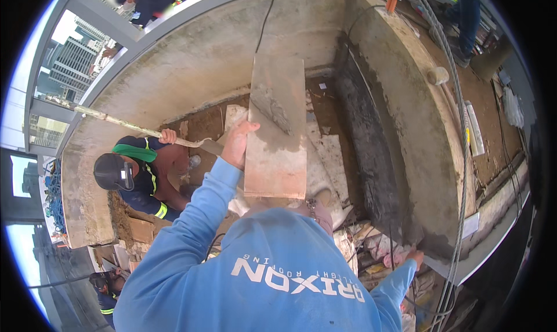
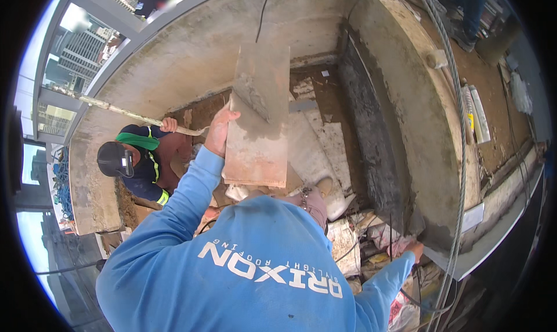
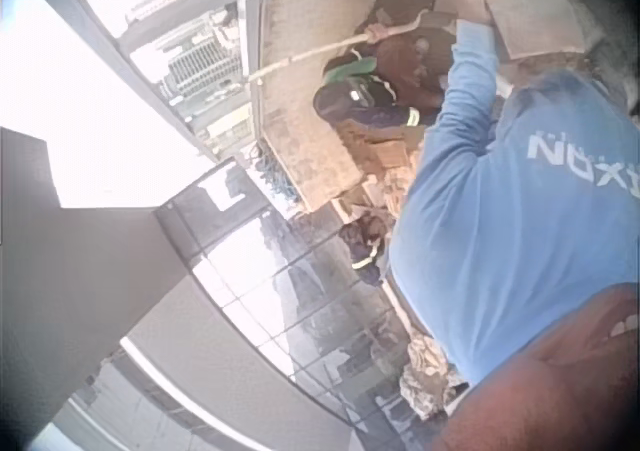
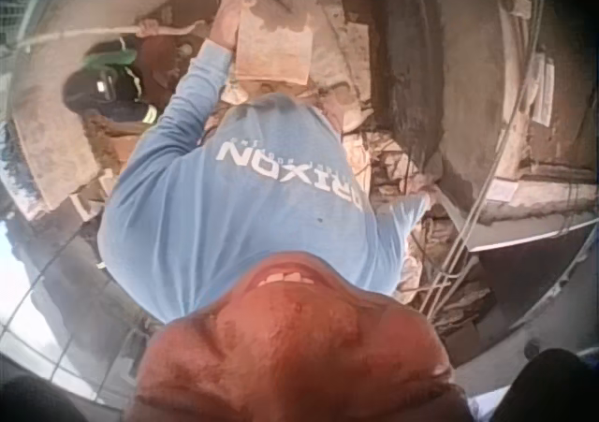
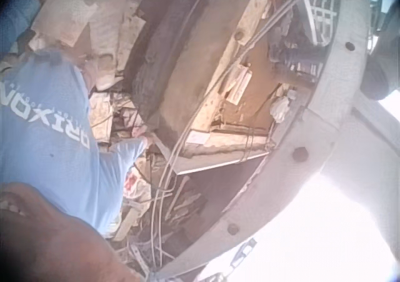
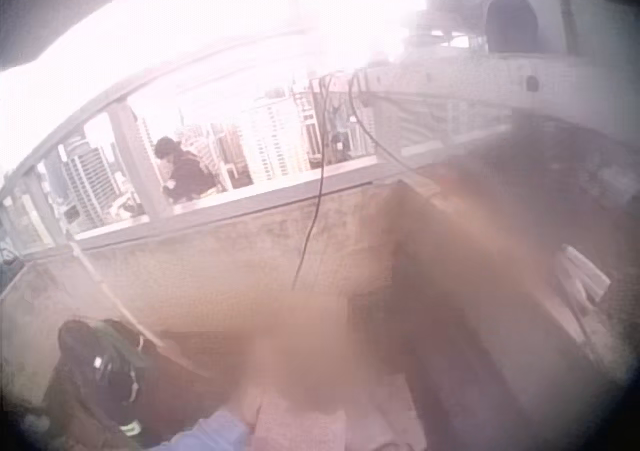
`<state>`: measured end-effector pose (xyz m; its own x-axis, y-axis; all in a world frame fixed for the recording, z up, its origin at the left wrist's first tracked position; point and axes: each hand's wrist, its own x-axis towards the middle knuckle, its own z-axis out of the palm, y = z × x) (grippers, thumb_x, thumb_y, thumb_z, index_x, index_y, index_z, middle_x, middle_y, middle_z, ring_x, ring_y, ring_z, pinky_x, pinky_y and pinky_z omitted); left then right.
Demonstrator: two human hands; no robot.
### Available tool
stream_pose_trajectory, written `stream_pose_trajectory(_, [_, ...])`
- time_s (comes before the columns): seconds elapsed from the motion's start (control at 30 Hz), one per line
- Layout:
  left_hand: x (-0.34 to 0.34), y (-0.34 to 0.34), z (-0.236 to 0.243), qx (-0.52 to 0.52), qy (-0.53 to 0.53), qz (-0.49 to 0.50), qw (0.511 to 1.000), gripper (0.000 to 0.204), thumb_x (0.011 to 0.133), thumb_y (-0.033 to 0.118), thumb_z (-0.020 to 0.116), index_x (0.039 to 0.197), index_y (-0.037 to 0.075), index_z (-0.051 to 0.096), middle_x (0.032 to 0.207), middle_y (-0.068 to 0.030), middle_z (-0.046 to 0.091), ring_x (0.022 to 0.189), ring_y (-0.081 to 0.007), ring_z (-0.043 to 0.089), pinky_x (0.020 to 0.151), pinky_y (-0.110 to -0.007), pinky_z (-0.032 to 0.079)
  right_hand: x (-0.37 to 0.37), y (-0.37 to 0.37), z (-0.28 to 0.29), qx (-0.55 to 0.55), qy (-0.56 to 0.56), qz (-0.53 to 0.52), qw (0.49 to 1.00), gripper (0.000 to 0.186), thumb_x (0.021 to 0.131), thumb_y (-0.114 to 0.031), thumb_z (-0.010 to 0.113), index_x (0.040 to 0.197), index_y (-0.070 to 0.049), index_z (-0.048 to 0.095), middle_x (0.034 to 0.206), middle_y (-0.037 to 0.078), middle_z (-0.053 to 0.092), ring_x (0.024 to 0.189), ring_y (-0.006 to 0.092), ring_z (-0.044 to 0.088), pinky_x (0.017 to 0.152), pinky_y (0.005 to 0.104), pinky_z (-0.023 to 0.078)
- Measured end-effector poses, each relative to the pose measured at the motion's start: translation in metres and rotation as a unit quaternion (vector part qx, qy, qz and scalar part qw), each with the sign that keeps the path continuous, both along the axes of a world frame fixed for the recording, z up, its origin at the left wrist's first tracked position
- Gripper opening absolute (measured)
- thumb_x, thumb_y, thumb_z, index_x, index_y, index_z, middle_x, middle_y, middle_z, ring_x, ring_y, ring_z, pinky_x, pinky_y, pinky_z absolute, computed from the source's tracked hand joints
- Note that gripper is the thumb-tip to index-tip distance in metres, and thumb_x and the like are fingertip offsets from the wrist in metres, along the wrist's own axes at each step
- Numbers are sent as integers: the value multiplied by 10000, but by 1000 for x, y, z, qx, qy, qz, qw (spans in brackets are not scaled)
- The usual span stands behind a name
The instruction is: The person scoops cement from a pile using a trowel and applies it to a concrete surface, smoothing it with the trowel. The person repeats this process multiple times, working on different sections of the surface.
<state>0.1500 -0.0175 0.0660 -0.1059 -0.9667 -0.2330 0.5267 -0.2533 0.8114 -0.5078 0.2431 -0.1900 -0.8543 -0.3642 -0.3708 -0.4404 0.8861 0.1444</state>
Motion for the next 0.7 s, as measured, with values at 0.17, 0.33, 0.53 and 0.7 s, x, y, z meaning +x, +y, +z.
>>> stream_pose_trajectory(0.17, [-22,-45,-1,-41,67,-16,997,546,837,81,508,1374,6,449,1267,-163,582,1112,-312,625,943,-443,530,100,-85,141,-335,-25,200,920,337,835,-260,726,943,47,639,928,231,653,859,398,628,768,433,484])
stream_pose_trajectory(0.33, [-49,-53,28,-61,93,-64,992,589,834,83,480,1412,-2,398,1307,-174,555,1154,-336,599,971,-463,513,242,-146,276,-460,-61,322,825,320,802,-176,770,1046,-20,634,935,151,593,818,331,597,718,404,477])
stream_pose_trajectory(0.53, [-68,-50,58,-106,117,-89,983,634,816,78,460,1435,-19,357,1341,-199,522,1185,-346,580,989,-458,504,288,-160,348,-503,51,460,730,486,769,-173,781,1241,-187,667,965,61,581,759,230,615,619,358,482])
stream_pose_trajectory(0.7, [-78,-49,68,-148,92,-100,980,653,799,87,479,1429,-42,367,1334,-191,536,1189,-323,579,992,-442,501,293,-164,348,-467,101,476,738,505,743,-125,794,1231,-177,673,941,53,565,746,220,606,640,362,493])
